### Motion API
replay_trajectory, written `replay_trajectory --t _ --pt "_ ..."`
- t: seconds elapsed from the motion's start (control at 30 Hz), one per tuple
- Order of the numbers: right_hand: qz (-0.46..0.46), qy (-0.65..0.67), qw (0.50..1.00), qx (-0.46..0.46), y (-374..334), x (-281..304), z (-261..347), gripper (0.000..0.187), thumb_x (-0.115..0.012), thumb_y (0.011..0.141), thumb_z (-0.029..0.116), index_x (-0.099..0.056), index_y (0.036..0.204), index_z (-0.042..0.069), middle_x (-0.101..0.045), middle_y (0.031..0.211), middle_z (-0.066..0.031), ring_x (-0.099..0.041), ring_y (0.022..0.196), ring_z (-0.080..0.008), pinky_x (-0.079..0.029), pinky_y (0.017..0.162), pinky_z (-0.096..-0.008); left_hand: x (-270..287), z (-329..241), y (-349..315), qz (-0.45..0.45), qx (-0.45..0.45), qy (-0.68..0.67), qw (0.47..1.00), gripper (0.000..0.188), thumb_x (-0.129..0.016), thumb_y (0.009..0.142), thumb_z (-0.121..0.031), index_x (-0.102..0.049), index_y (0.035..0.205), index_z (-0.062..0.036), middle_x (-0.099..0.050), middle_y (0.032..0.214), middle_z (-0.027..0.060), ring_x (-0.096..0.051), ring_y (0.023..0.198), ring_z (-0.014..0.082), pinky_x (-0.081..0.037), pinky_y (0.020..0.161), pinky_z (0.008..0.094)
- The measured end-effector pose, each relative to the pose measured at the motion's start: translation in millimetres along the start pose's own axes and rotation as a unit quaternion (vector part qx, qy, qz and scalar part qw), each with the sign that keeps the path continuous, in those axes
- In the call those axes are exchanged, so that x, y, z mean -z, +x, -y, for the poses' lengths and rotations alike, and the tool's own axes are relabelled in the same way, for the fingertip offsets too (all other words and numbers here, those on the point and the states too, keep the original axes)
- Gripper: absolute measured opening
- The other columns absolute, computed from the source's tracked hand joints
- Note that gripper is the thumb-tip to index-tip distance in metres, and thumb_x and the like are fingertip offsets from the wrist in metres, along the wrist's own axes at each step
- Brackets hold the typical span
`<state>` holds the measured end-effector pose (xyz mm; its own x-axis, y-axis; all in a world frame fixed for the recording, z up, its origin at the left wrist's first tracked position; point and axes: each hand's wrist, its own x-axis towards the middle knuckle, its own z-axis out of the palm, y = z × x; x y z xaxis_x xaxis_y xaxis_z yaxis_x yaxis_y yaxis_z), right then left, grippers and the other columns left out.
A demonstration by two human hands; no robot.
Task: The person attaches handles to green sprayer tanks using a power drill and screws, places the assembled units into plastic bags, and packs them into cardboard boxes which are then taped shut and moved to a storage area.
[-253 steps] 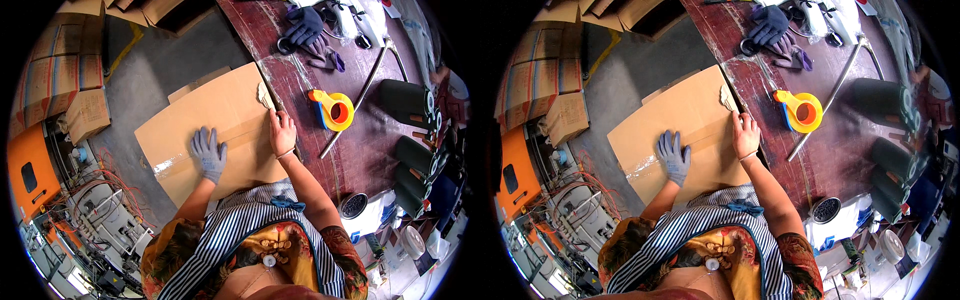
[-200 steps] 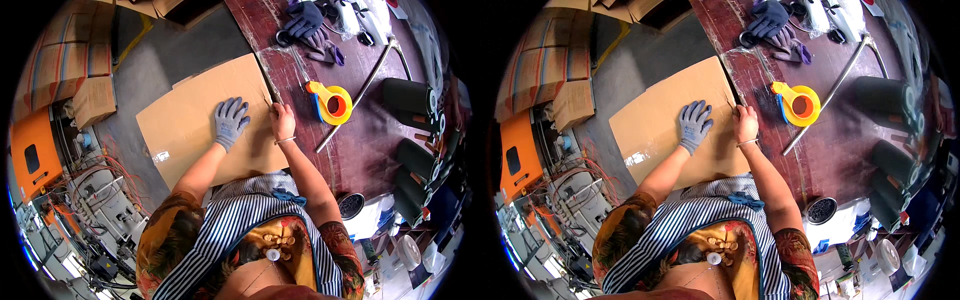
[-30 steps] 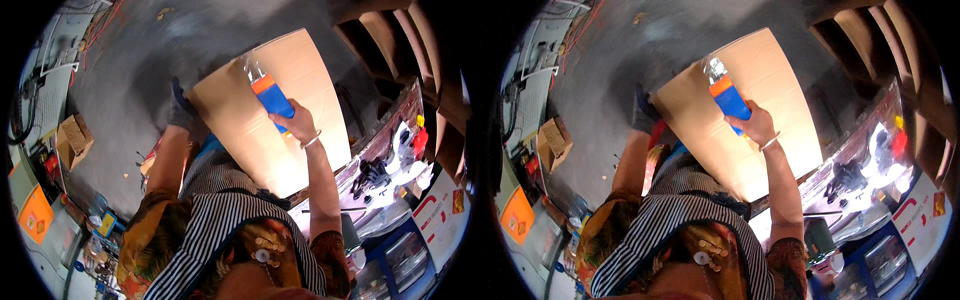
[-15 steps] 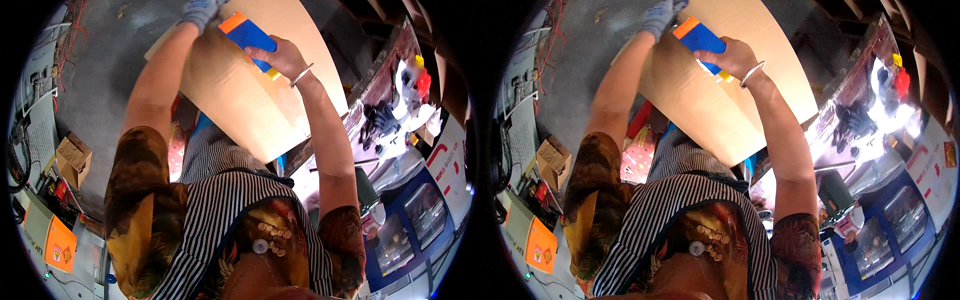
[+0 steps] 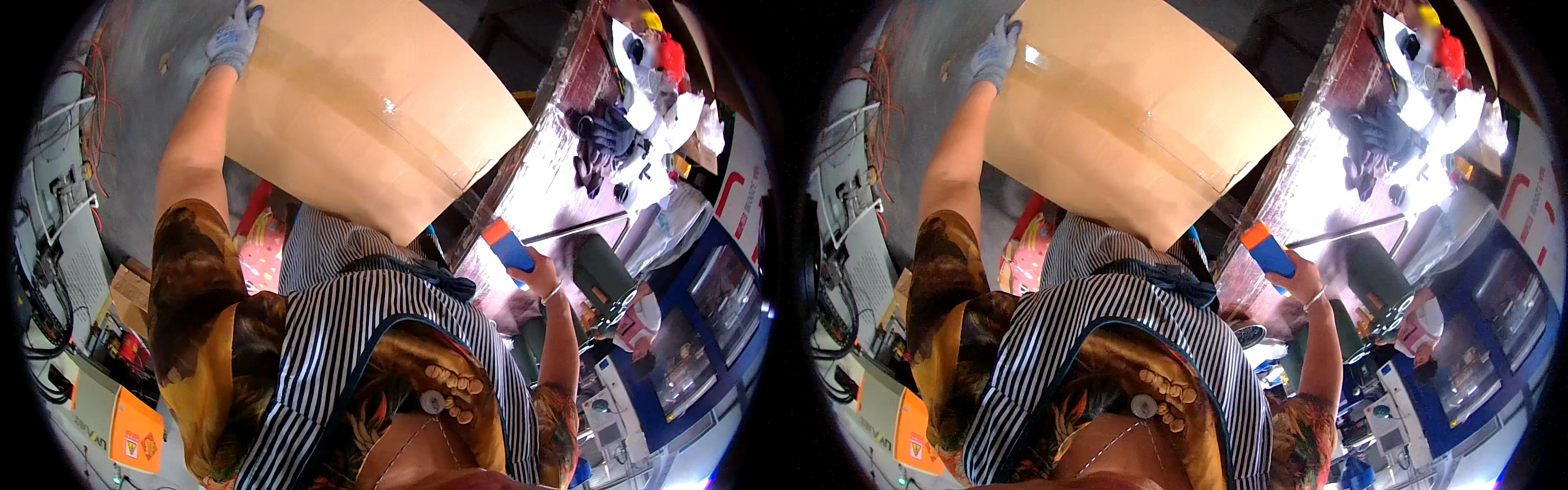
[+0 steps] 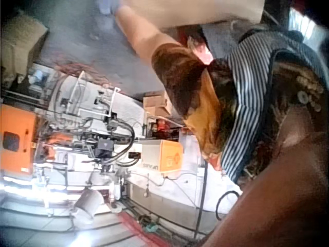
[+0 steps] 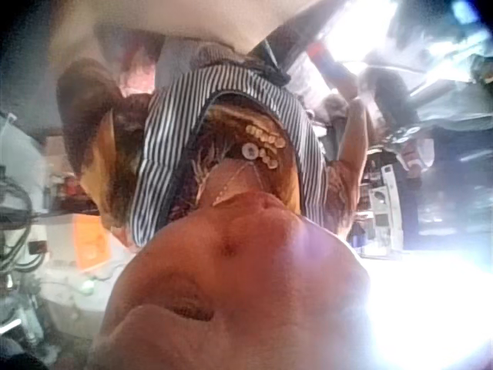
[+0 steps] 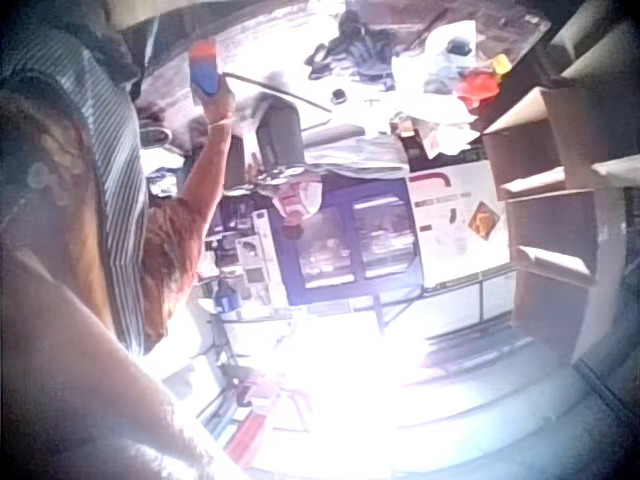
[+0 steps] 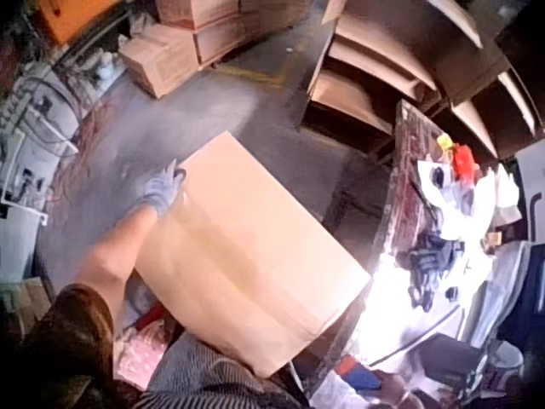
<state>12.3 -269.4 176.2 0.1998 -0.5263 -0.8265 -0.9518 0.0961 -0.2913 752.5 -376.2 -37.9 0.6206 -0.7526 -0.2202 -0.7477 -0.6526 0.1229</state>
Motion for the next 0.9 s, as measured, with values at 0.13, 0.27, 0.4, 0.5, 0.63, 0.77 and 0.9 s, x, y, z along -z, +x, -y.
replay_trajectory --t 0.13,0.27,0.4,0.5,0.63,0.77,0.9 --pt "-0.005 -0.017 1.000 -0.021 15 -12 6 0.059 -0.082 0.068 0.041 -0.065 0.111 0.004 -0.071 0.089 -0.0169 -0.070 0.083 -0.0289 -0.054 0.076 -0.0379 -3 6 4 -0.031 -0.034 -0.012 0.999 0.066 -0.033 0.095 -0.063 -0.034 0.148 -0.0227 -0.052 0.136 0.0206 -0.052 0.122 0.0401 -0.040 0.103 0.0520" --pt "0.006 -0.025 0.999 -0.044 22 -8 14 0.061 -0.081 0.068 0.045 -0.065 0.110 0.003 -0.071 0.089 -0.0176 -0.070 0.081 -0.0310 -0.054 0.075 -0.0383 -3 9 4 -0.051 -0.038 -0.001 0.998 0.067 -0.026 0.095 -0.066 -0.034 0.148 -0.0256 -0.052 0.137 0.0193 -0.052 0.123 0.0394 -0.041 0.101 0.0523" --pt "0.016 -0.103 0.992 -0.076 45 -23 19 0.063 -0.077 0.070 0.054 -0.066 0.104 0.003 -0.071 0.085 -0.0176 -0.070 0.079 -0.0319 -0.054 0.074 -0.0402 0 1 -1 -0.038 -0.042 0.001 0.998 0.067 -0.027 0.095 -0.066 -0.036 0.147 -0.0249 -0.053 0.136 0.0187 -0.054 0.120 0.0396 -0.042 0.099 0.0526" --pt "0.014 -0.164 0.982 -0.093 75 -27 77 0.064 -0.071 0.073 0.060 -0.067 0.097 0.001 -0.070 0.086 -0.0209 -0.069 0.082 -0.0358 -0.053 0.076 -0.0429 -1 1 4 -0.037 -0.039 0.029 0.998 0.066 -0.028 0.095 -0.066 -0.039 0.145 -0.0237 -0.056 0.132 0.0190 -0.057 0.116 0.0400 -0.045 0.096 0.0523" --pt "-0.028 -0.147 0.981 -0.126 117 -64 116 0.070 -0.067 0.074 0.062 -0.066 0.103 -0.002 -0.070 0.092 -0.0229 -0.069 0.087 -0.0367 -0.055 0.076 -0.0445 -19 20 9 -0.116 -0.094 -0.028 0.988 0.065 -0.029 0.095 -0.066 -0.042 0.142 -0.0223 -0.061 0.125 0.0190 -0.059 0.111 0.0414 -0.047 0.092 0.0520" --pt "-0.097 -0.060 0.989 -0.095 112 -88 105 0.071 -0.070 0.072 0.059 -0.064 0.107 -0.002 -0.070 0.096 -0.0225 -0.069 0.091 -0.0365 -0.054 0.079 -0.0437 -17 13 6 -0.095 -0.069 0.008 0.993 0.064 -0.032 0.095 -0.064 -0.043 0.141 -0.0210 -0.060 0.126 0.0189 -0.059 0.111 0.0407 -0.046 0.092 0.0523" --pt "-0.107 -0.070 0.989 -0.068 137 -117 110 0.065 -0.070 0.074 0.051 -0.063 0.114 0.001 -0.070 0.101 -0.0200 -0.069 0.093 -0.0351 -0.055 0.080 -0.0422 -8 13 12 -0.069 -0.062 -0.025 0.995 0.063 -0.033 0.096 -0.062 -0.044 0.141 -0.0191 -0.058 0.129 0.0195 -0.058 0.114 0.0403 -0.045 0.094 0.0518"
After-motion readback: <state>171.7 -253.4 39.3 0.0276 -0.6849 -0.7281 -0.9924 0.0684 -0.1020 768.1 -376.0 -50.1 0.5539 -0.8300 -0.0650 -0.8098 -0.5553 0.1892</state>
